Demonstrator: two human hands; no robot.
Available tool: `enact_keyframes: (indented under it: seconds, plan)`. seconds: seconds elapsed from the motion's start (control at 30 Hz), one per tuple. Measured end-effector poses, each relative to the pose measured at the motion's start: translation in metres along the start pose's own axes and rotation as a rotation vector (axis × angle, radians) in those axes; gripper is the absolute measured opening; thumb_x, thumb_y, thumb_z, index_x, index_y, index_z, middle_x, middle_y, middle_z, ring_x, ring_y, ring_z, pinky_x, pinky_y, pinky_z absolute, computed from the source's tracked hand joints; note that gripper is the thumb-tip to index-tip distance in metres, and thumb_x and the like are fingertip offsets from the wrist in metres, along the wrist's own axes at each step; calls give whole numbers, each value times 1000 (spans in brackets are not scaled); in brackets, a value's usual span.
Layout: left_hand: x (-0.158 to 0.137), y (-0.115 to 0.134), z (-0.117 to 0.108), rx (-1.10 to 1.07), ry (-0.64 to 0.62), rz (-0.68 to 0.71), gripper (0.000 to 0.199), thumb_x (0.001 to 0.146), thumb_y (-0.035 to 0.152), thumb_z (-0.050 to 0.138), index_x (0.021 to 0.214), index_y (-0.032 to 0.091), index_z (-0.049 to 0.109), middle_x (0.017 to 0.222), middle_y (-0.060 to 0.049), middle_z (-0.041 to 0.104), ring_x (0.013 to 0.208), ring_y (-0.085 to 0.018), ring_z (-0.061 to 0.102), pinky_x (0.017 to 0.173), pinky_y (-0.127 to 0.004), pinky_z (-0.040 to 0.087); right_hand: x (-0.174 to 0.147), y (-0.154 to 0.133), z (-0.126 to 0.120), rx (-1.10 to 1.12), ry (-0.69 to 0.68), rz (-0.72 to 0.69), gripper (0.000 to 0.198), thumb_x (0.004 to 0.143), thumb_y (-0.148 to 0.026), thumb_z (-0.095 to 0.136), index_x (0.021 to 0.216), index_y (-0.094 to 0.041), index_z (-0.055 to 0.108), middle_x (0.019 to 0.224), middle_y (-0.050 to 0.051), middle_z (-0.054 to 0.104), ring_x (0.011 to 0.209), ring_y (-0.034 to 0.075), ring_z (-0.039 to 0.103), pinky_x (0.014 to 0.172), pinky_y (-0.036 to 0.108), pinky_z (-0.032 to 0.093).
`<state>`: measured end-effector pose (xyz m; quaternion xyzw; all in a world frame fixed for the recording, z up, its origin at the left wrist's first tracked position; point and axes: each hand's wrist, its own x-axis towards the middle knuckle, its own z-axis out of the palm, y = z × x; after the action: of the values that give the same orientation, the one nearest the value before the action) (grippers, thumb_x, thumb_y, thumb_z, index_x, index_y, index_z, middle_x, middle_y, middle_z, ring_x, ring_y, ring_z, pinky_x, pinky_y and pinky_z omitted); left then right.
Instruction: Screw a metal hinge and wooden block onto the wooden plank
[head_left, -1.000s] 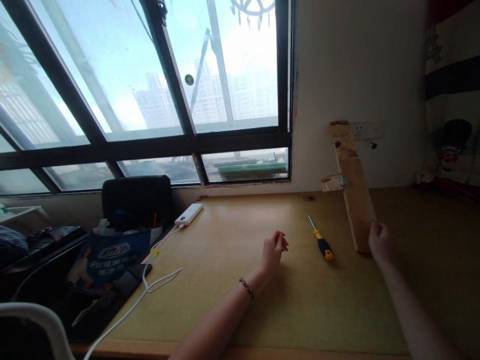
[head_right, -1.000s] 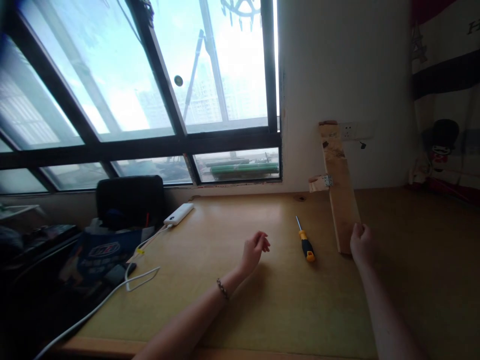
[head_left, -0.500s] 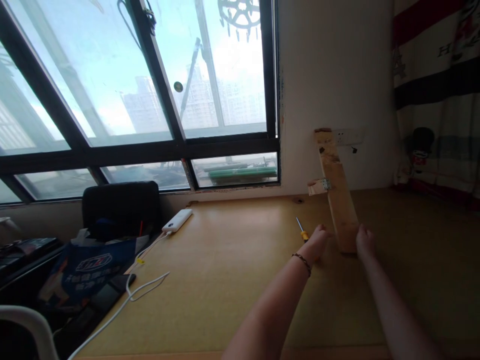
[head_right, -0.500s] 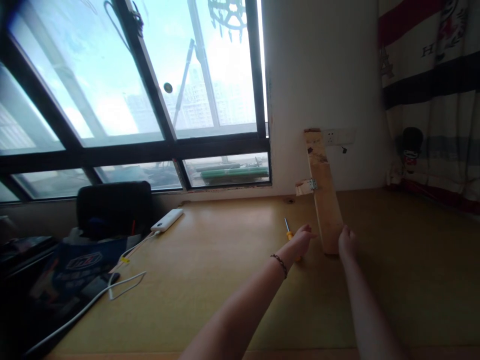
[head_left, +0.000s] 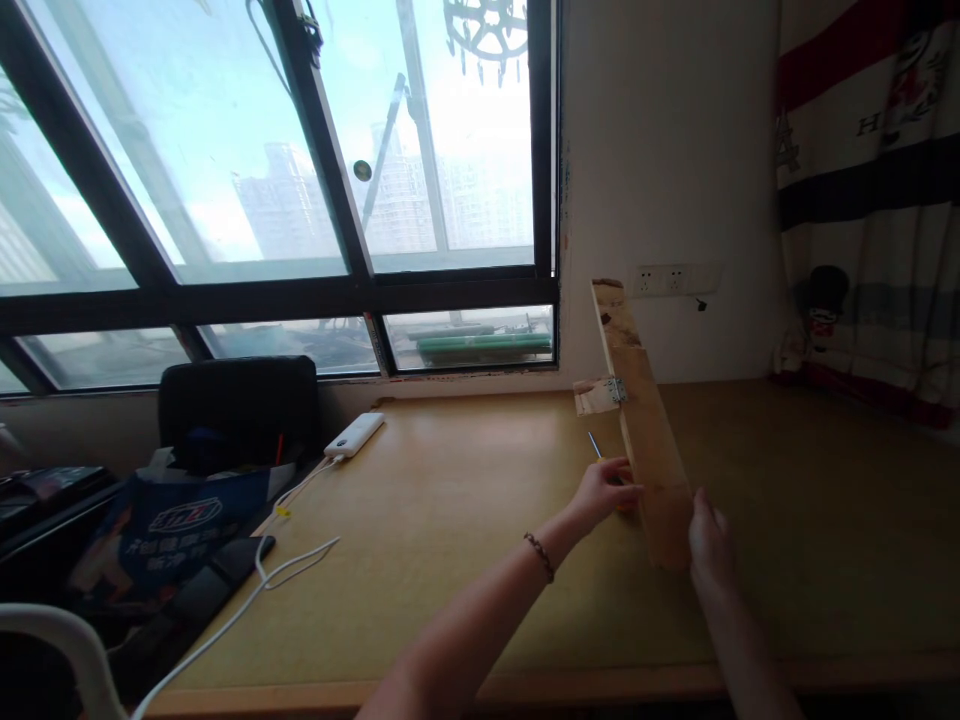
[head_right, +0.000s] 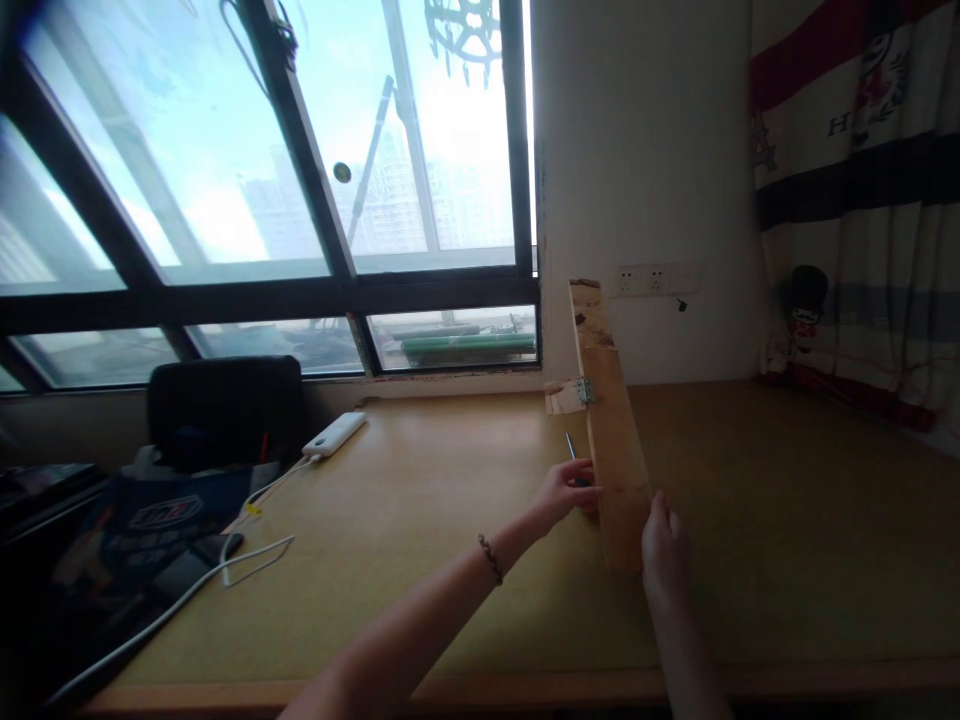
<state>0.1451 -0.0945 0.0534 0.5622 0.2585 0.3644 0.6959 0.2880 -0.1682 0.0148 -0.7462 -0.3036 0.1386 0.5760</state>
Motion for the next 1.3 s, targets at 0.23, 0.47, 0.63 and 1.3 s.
enact_keyframes:
  seconds: [0.23, 0.47, 0.63, 1.3]
  plan:
    - [-89, 14, -41, -168, 115, 30, 46, 52, 14, 75, 97, 12, 67, 102, -11, 67, 98, -25, 59, 86, -34, 44, -101, -26, 23, 265, -148, 222, 66, 67, -70, 43, 87, -11, 64, 83, 11, 68, 88, 30, 60, 74, 34, 46]
    - [-119, 23, -99, -285, 223, -21, 35, 50, 3, 64, 84, 9, 69, 90, -12, 69, 85, -23, 63, 81, -32, 45, -151, -53, 74, 209, -315, 155, 67, 75, -69, 32, 94, -12, 61, 99, 15, 66, 96, 29, 60, 79, 33, 45]
    - [-124, 13, -128, -300, 270, -50, 35, 49, -1, 60, 82, 9, 69, 88, -12, 69, 83, -21, 63, 79, -29, 45, -163, -58, 97, -6, -383, 89, 65, 82, -62, 20, 100, -12, 58, 109, 19, 62, 103, 30, 57, 83, 34, 42]
    - [-126, 1, -149, -312, 521, -203, 33, 51, -8, 47, 76, 13, 55, 76, -6, 66, 78, -18, 64, 82, -32, 48, -182, -66, 117, -535, -364, -168, 48, 89, -44, 26, 112, -10, 52, 108, 17, 60, 104, 30, 53, 85, 37, 40]
